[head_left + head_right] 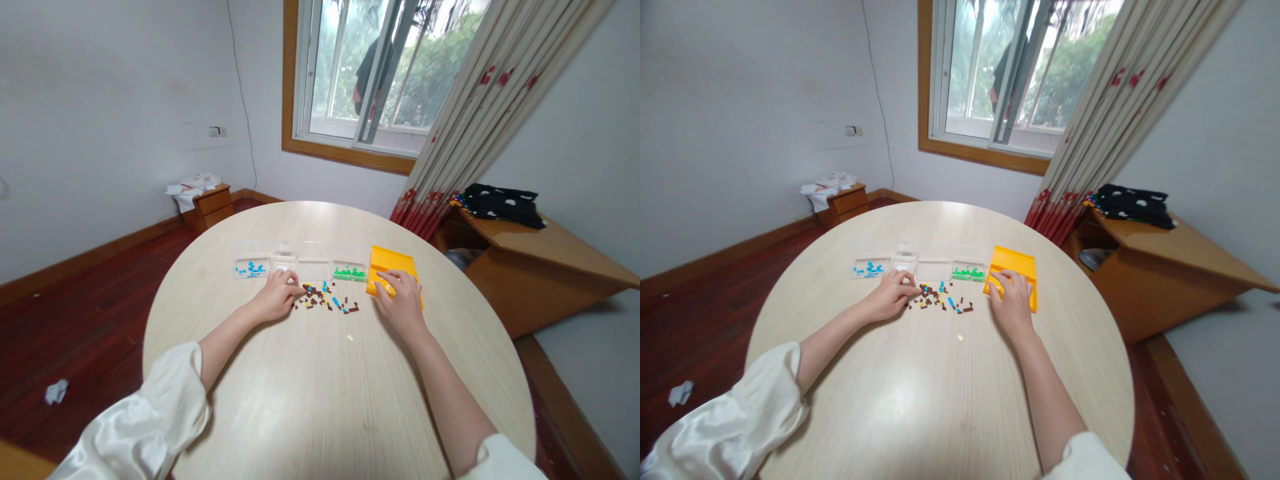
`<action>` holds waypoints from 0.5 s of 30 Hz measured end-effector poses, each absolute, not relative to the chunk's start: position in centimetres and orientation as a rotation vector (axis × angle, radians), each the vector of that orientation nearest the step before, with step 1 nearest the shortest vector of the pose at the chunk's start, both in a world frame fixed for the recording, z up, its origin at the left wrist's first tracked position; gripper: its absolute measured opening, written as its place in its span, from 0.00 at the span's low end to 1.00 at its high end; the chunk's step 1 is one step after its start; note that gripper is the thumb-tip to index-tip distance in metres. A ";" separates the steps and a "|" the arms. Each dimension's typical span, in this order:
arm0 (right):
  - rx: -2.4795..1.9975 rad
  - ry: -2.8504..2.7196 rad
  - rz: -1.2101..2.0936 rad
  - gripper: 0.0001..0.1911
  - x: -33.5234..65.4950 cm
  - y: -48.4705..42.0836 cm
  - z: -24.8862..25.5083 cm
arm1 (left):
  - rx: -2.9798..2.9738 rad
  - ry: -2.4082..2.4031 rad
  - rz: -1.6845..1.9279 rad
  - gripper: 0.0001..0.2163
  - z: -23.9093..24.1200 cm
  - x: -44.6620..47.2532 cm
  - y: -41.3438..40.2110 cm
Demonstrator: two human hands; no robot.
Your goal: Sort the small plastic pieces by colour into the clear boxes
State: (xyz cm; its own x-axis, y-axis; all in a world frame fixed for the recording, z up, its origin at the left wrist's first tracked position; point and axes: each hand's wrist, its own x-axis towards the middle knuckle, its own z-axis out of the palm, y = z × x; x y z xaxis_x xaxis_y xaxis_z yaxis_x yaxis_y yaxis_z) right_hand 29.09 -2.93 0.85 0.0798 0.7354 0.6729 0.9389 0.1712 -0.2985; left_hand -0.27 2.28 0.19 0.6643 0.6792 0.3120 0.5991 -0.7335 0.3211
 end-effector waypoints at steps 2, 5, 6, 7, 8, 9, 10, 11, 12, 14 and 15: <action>-1.612 -1.705 -0.349 0.13 29.1 -2.9 0.9 | 2.701 1.037 0.596 0.16 0.4 -0.3 2.1; -1.608 -1.712 -0.348 0.13 29.1 -2.9 0.9 | 2.714 1.036 0.582 0.16 0.6 -0.3 2.0; -1.605 -1.709 -0.342 0.13 29.1 -2.9 0.8 | 2.717 1.041 0.579 0.17 0.7 -0.3 2.0; -1.604 -1.707 -0.335 0.13 29.1 -3.0 0.8 | 2.721 1.046 0.577 0.17 0.7 -0.4 1.9; -1.604 -1.705 -0.327 0.13 29.1 -3.0 0.8 | 2.726 1.052 0.572 0.17 0.8 -0.4 1.9; -1.604 -1.705 -0.321 0.13 29.1 -3.0 0.8 | 2.732 1.058 0.564 0.17 0.8 -0.4 1.8; -1.604 -1.706 -0.316 0.13 29.1 -3.0 0.8 | 2.742 1.064 0.548 0.17 1.0 -0.3 1.8; -1.604 -1.708 -0.313 0.13 29.1 -3.0 0.8 | 2.757 1.070 0.525 0.17 1.1 -0.3 1.7; -1.605 -1.709 -0.311 0.13 29.1 -2.9 0.8 | 2.779 1.078 0.497 0.16 1.3 -0.2 1.5; -1.606 -1.710 -0.312 0.13 29.1 -2.9 0.7 | 2.835 1.095 0.438 0.15 1.6 -0.1 1.2; -1.604 -1.711 -0.315 0.13 29.1 -2.9 0.7 | 2.863 1.100 0.415 0.14 1.8 0.0 1.0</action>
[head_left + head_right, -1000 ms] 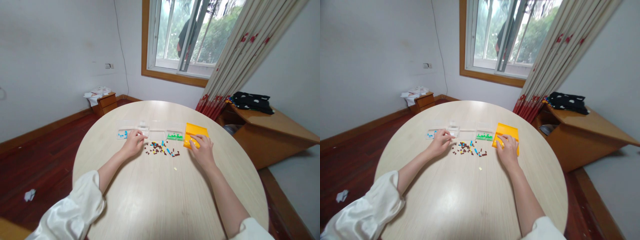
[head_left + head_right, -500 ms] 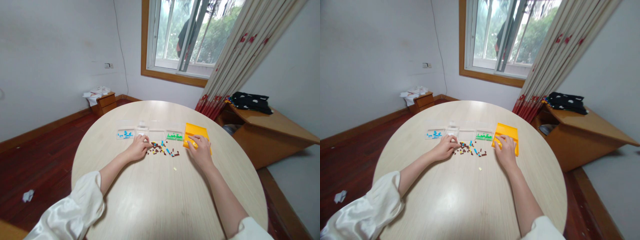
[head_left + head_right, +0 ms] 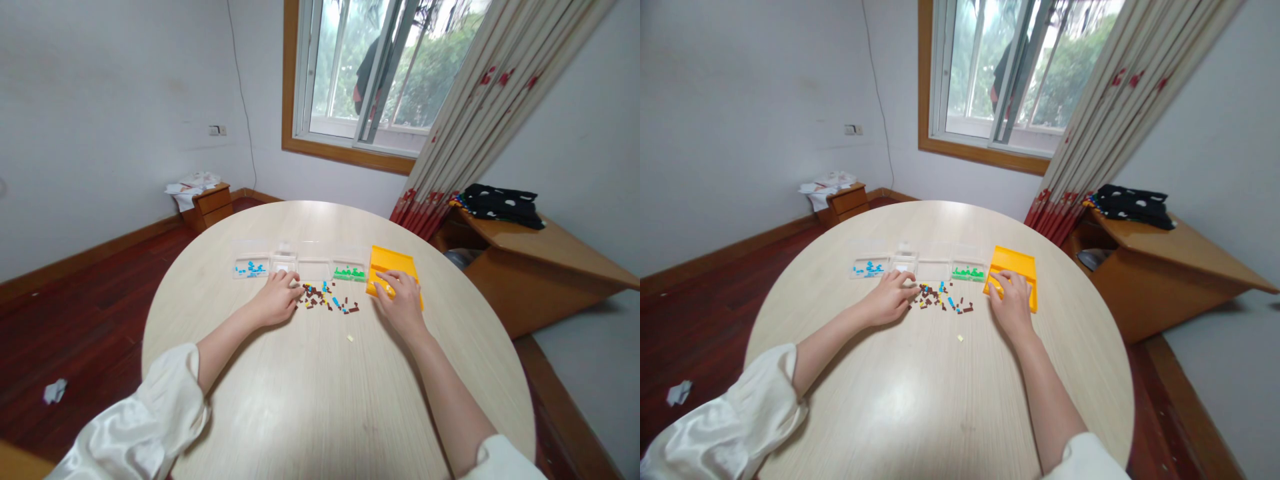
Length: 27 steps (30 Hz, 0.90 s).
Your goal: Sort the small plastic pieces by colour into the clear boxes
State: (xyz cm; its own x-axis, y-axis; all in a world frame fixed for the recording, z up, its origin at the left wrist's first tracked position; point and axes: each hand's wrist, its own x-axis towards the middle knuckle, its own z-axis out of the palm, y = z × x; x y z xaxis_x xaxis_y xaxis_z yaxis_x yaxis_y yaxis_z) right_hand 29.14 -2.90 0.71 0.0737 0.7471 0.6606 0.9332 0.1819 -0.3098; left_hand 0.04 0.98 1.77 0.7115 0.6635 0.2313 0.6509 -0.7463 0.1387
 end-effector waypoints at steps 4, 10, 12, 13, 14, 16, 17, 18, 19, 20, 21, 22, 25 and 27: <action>-1.586 -1.719 -0.341 0.13 29.2 -2.8 0.6 | 2.937 1.132 0.372 0.13 2.0 0.6 0.3; -1.546 -1.723 -0.389 0.12 29.2 -2.6 0.3 | 2.977 1.206 0.302 0.16 2.0 1.4 -0.5; -1.545 -1.733 -0.397 0.12 29.2 -2.5 0.3 | 2.962 1.203 0.293 0.16 2.1 1.6 -0.7; -1.543 -1.738 -0.398 0.12 29.3 -2.5 0.3 | 2.954 1.202 0.289 0.16 2.1 1.7 -0.8; -1.541 -1.743 -0.400 0.12 29.3 -2.5 0.3 | 2.949 1.203 0.285 0.16 2.2 1.7 -0.9; -1.538 -1.747 -0.404 0.12 29.3 -2.5 0.3 | 2.944 1.204 0.277 0.16 2.3 1.8 -1.1; -1.537 -1.748 -0.407 0.11 29.3 -2.5 0.3 | 2.942 1.201 0.274 0.16 2.3 1.8 -1.2; -1.536 -1.748 -0.410 0.11 29.3 -2.5 0.2 | 2.939 1.196 0.272 0.16 2.3 1.7 -1.2; -1.534 -1.748 -0.411 0.11 29.3 -2.5 0.1 | 2.935 1.188 0.272 0.16 2.3 1.6 -1.2; -1.532 -1.748 -0.410 0.11 29.3 -2.5 0.1 | 2.930 1.181 0.270 0.15 2.3 1.5 -1.2; -1.530 -1.749 -0.409 0.11 29.3 -2.4 0.0 | 2.925 1.179 0.268 0.15 2.3 1.4 -1.1; -1.527 -1.749 -0.408 0.11 29.3 -2.4 -0.1 | 2.918 1.183 0.264 0.15 2.3 1.2 -1.0; -1.518 -1.755 -0.405 0.11 29.2 -2.4 -0.2 | 2.890 1.234 0.245 0.14 2.3 0.9 -0.7; -1.508 -1.765 -0.404 0.11 29.2 -2.4 -0.2 | 2.879 1.245 0.238 0.13 2.5 0.8 -0.6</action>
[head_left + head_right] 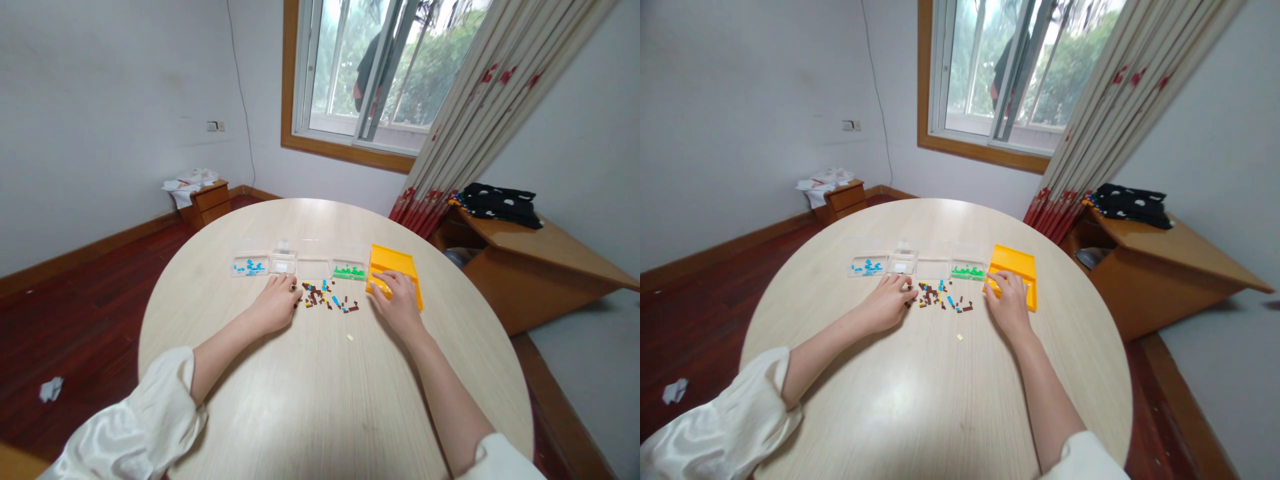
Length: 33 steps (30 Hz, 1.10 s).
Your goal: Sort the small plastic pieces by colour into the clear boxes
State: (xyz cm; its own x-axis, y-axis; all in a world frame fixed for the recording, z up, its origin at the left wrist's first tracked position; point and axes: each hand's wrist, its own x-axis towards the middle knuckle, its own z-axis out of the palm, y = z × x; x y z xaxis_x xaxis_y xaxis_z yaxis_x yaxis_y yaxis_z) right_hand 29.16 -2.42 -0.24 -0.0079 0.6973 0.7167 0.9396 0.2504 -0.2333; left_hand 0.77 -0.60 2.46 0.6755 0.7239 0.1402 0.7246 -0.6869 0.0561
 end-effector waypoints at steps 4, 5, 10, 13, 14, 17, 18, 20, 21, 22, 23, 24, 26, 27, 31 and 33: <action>-1.498 -1.775 -0.396 0.12 29.1 -2.4 -0.2 | -2.954 -1.138 -0.259 0.13 2.8 0.9 -1.0; -1.496 -1.775 -0.393 0.11 29.1 -2.4 -0.2 | -2.986 -1.106 -0.267 0.13 2.9 0.9 -1.1; -1.495 -1.773 -0.374 0.11 29.1 -2.3 -0.4 | -3.207 -0.863 -0.382 0.13 3.1 0.8 -1.6; -1.501 -1.783 -0.358 0.11 29.1 -2.2 -0.5 | -3.372 -0.758 -0.372 0.15 3.2 0.6 -1.8; -1.502 -1.788 -0.354 0.11 29.1 -2.2 -0.6 | -3.422 -0.749 -0.350 0.16 3.2 0.6 -1.8; -1.496 -1.802 -0.347 0.11 29.1 -2.2 -0.7 | -3.509 -0.753 -0.335 0.18 3.1 0.5 -1.8; -1.492 -1.806 -0.345 0.11 29.1 -2.2 -0.7 | -3.517 -0.762 -0.349 0.19 3.0 0.5 -1.7; -1.487 -1.813 -0.337 0.11 29.0 -2.2 -0.6 | -3.519 -0.797 -0.395 0.19 2.8 0.5 -1.5; -1.486 -1.814 -0.331 0.11 29.0 -2.2 -0.6 | -3.519 -0.820 -0.425 0.19 2.8 0.5 -1.4; -1.485 -1.815 -0.323 0.11 28.9 -2.2 -0.6 | -3.520 -0.841 -0.458 0.18 2.8 0.5 -1.4; -1.484 -1.815 -0.316 0.11 28.9 -2.3 -0.5 | -3.521 -0.858 -0.492 0.17 2.8 0.5 -1.3; -1.483 -1.814 -0.309 0.11 28.9 -2.3 -0.5 | -3.525 -0.868 -0.523 0.16 2.8 0.5 -1.3; -1.480 -1.817 -0.298 0.11 28.9 -2.3 -0.4 | -3.532 -0.874 -0.568 0.13 2.9 0.5 -1.4; -1.478 -1.821 -0.292 0.11 28.9 -2.3 -0.4 | -3.534 -0.872 -0.574 0.12 3.0 0.5 -1.5; -1.484 -1.837 -0.271 0.11 28.9 -2.4 -0.3 | -3.531 -0.885 -0.502 0.10 3.0 0.5 -1.6; -1.489 -1.840 -0.264 0.11 28.9 -2.4 -0.2 | -3.520 -0.900 -0.474 0.10 2.9 0.5 -1.5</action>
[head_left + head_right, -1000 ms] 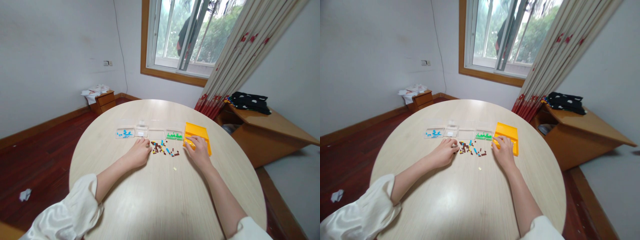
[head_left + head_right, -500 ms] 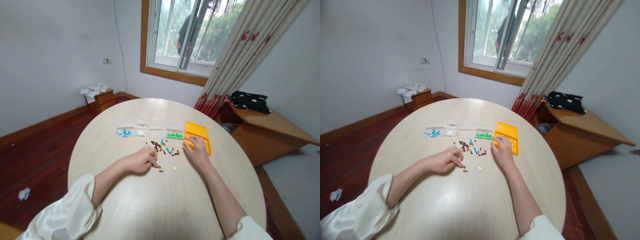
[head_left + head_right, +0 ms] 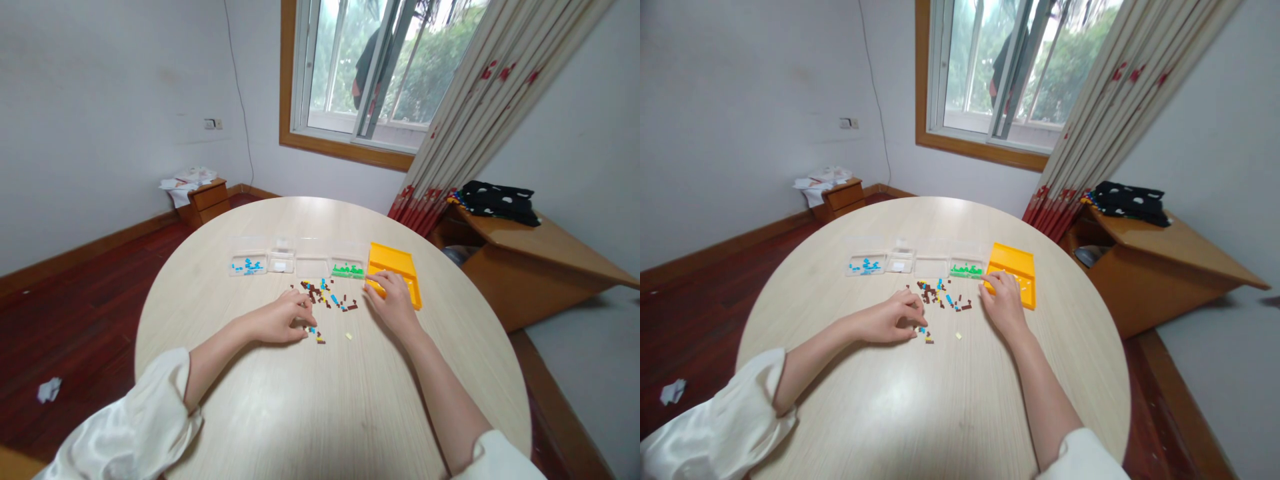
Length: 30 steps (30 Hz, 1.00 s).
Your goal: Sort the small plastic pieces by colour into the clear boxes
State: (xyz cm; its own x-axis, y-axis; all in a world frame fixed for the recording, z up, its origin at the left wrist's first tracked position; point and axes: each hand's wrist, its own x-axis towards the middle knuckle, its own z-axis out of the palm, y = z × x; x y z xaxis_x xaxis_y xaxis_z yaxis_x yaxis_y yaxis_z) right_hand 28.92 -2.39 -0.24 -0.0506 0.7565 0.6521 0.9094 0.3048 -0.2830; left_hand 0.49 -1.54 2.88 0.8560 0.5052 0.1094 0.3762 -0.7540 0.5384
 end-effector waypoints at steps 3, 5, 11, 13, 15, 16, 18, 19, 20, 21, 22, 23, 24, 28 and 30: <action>-1.489 -1.835 -0.261 0.11 28.9 -2.4 -0.3 | 2.518 0.677 0.333 0.08 2.8 0.6 -1.4; -1.491 -1.833 -0.258 0.10 28.9 -2.4 -0.3 | 2.516 0.691 0.339 0.06 2.7 0.6 -1.4; -1.490 -1.851 -0.253 0.11 28.9 -2.3 -0.4 | 2.520 0.690 0.393 0.02 2.2 0.7 -1.1; -1.485 -1.848 -0.254 0.11 28.9 -2.3 -0.4 | 2.515 0.707 0.416 0.02 1.9 0.6 -1.0; -1.481 -1.845 -0.250 0.11 28.9 -2.4 -0.4 | 2.510 0.743 0.451 0.03 1.6 0.7 -0.8; -1.481 -1.845 -0.247 0.11 28.9 -2.4 -0.4 | 2.506 0.771 0.471 0.03 1.5 0.7 -0.7; -1.481 -1.849 -0.242 0.11 28.9 -2.3 -0.4 | 2.495 0.826 0.513 0.03 1.2 0.9 -0.6; -1.481 -1.851 -0.240 0.11 28.9 -2.3 -0.4 | 2.488 0.845 0.531 0.03 1.1 1.1 -0.6; -1.481 -1.854 -0.239 0.11 28.8 -2.3 -0.4 | 2.481 0.855 0.547 0.03 1.0 1.3 -0.7; -1.482 -1.856 -0.237 0.11 28.8 -2.3 -0.4 | 2.474 0.854 0.560 0.03 0.9 1.5 -0.7; -1.482 -1.857 -0.236 0.11 28.8 -2.3 -0.4 | 2.468 0.847 0.568 0.04 0.8 1.7 -0.8; -1.480 -1.858 -0.236 0.11 28.8 -2.3 -0.4 | 2.461 0.836 0.571 0.04 0.7 1.8 -0.8; -1.479 -1.859 -0.235 0.11 28.9 -2.3 -0.4 | 2.454 0.823 0.573 0.04 0.6 1.9 -0.9; -1.481 -1.859 -0.227 0.11 28.8 -2.3 -0.3 | 2.446 0.742 0.564 0.05 0.7 1.9 -1.0; -1.475 -1.865 -0.219 0.11 28.5 -2.5 -0.2 | 2.454 0.708 0.546 0.04 0.9 1.7 -1.1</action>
State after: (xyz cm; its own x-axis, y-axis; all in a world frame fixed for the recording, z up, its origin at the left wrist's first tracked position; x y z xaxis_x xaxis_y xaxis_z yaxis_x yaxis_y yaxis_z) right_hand 28.53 -2.45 -0.16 -0.0693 0.7717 0.6322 0.8971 0.3254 -0.2990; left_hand 1.69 -1.08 0.94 0.7819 0.5800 0.2286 0.3688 -0.7259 0.5806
